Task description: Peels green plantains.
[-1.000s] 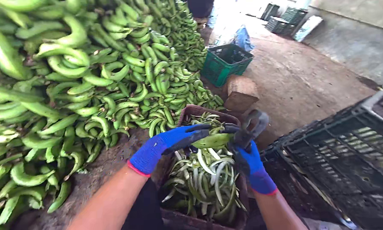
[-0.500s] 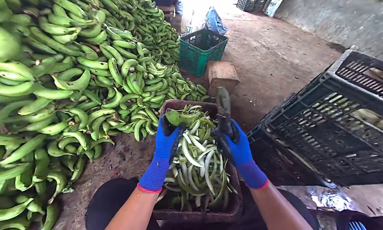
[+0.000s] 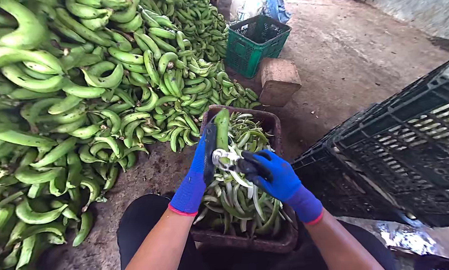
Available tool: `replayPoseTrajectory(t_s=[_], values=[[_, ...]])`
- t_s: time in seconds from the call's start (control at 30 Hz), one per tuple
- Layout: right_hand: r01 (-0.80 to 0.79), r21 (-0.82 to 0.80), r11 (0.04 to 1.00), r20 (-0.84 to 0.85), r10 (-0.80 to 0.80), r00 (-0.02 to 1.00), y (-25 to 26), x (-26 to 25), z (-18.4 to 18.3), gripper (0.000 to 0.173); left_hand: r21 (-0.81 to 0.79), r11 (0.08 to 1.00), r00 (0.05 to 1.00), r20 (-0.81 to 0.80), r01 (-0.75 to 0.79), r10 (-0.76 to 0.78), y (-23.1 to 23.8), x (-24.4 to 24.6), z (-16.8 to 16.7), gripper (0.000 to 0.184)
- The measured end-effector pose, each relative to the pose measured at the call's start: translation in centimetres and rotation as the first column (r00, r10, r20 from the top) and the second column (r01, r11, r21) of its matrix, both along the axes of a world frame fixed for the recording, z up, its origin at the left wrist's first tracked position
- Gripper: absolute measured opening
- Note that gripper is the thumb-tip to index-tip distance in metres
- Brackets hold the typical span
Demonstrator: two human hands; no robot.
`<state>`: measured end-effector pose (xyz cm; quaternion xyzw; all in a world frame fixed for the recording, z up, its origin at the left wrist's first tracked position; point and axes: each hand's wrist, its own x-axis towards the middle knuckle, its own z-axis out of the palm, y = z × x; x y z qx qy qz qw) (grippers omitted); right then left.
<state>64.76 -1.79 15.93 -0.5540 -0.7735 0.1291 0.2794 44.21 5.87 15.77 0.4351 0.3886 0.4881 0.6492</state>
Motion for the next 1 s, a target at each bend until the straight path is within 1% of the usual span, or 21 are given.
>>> replayPoseTrajectory(t_s=[0.03,0.1,0.17,0.2,0.23,0.27,0.3,0.37,0.43,0.47,0.5,0.57,0.63,0.67,0.7,0.73,0.8,0.87,0.9,0.97,1.0], values=[[0.046,0.005,0.999,0.025,-0.046,0.999,0.5,0.0,0.4,0.048,0.018,1.000,0.999,-0.028,0.019,-0.018,-0.7,0.4,0.2,0.040],[0.188,0.037,0.981,0.044,-0.190,0.981,2.1,0.9,1.3,0.050,0.017,0.994,0.993,-0.066,0.104,-0.103,-1.8,0.9,0.5,0.040],[0.331,0.024,0.943,0.033,-0.332,0.943,3.5,2.8,2.2,0.053,-0.062,0.973,0.974,-0.031,0.222,-0.224,-2.5,1.0,1.1,0.041],[0.369,0.014,0.929,0.020,-0.369,0.929,3.8,3.7,2.7,0.054,-0.094,0.955,0.960,0.016,0.281,-0.280,-2.5,1.0,1.2,0.039],[0.370,0.002,0.929,0.009,-0.370,0.929,3.7,4.2,3.0,0.055,-0.119,0.940,0.948,0.042,0.319,-0.316,-2.2,0.8,1.1,0.039],[0.339,-0.013,0.941,0.002,-0.339,0.941,3.3,4.3,2.9,0.056,-0.131,0.941,0.950,0.024,0.311,-0.310,-1.8,0.6,0.8,0.041],[0.279,-0.038,0.959,-0.009,-0.280,0.960,2.7,4.0,2.8,0.058,-0.122,0.960,0.965,-0.035,0.252,-0.258,-1.3,0.3,0.7,0.044],[0.102,-0.068,0.992,-0.017,-0.103,0.995,1.3,2.7,1.8,0.055,-0.014,0.998,0.983,-0.170,0.069,-0.070,-0.4,-0.2,0.4,0.045],[-0.037,-0.057,0.998,0.006,0.037,0.999,0.7,1.2,0.7,0.050,0.080,0.995,0.976,-0.209,-0.052,0.067,0.2,-0.6,0.2,0.047],[-0.054,-0.049,0.997,0.016,0.055,0.998,1.0,0.9,0.5,0.048,0.106,0.992,0.972,-0.216,-0.068,0.089,0.1,-0.5,0.2,0.048],[-0.039,-0.031,0.999,0.025,0.040,0.999,1.6,0.9,0.7,0.048,0.129,0.991,0.972,-0.227,-0.040,0.069,-0.2,-0.3,0.3,0.048],[0.074,0.010,0.997,0.037,-0.074,0.997,3.0,1.7,1.7,0.053,0.142,0.981,0.964,-0.251,0.129,-0.090,-1.0,0.0,0.2,0.049],[0.203,0.024,0.979,0.034,-0.204,0.978,3.9,2.9,2.8,0.055,0.108,0.958,0.940,-0.250,0.264,-0.231,-1.6,0.4,0.4,0.048],[0.231,0.027,0.972,0.032,-0.232,0.972,4.0,3.3,3.0,0.055,0.087,0.958,0.941,-0.229,0.273,-0.248,-1.8,0.5,0.4,0.047],[0.222,0.037,0.974,0.020,-0.223,0.975,3.8,3.4,2.8,0.055,0.069,0.971,0.955,-0.208,0.231,-0.212,-1.6,0.5,0.2,0.047],[0.178,0.043,0.983,0.004,-0.179,0.984,3.3,3.1,2.4,0.055,0.057,0.986,0.972,-0.188,0.156,-0.143,-1.3,0.4,0.0,0.045],[0.027,0.053,0.998,0.014,-0.028,1.000,2.1,1.8,0.9,0.052,0.034,0.998,0.990,-0.135,-0.046,0.050,-0.6,0.0,-0.8,0.041],[-0.081,0.080,0.993,0.053,0.077,0.996,1.7,0.5,-0.3,0.047,0.011,0.989,0.984,-0.098,-0.147,0.147,-0.4,-0.5,-1.0,0.044],[-0.083,0.081,0.993,0.051,0.079,0.996,1.9,0.3,-0.2,0.046,0.031,0.991,0.985,-0.113,-0.131,0.134,-0.6,-0.5,-0.9,0.044],[-0.007,0.040,0.999,0.011,0.007,1.000,3.1,1.3,0.7,0.050,0.069,0.997,0.985,-0.171,0.017,-0.005,-1.4,0.0,0.1,0.045],[0.045,0.024,0.999,-0.004,-0.045,0.999,3.8,2.1,1.1,0.053,0.057,0.993,0.975,-0.201,0.104,-0.090,-1.8,0.4,0.8,0.044]])
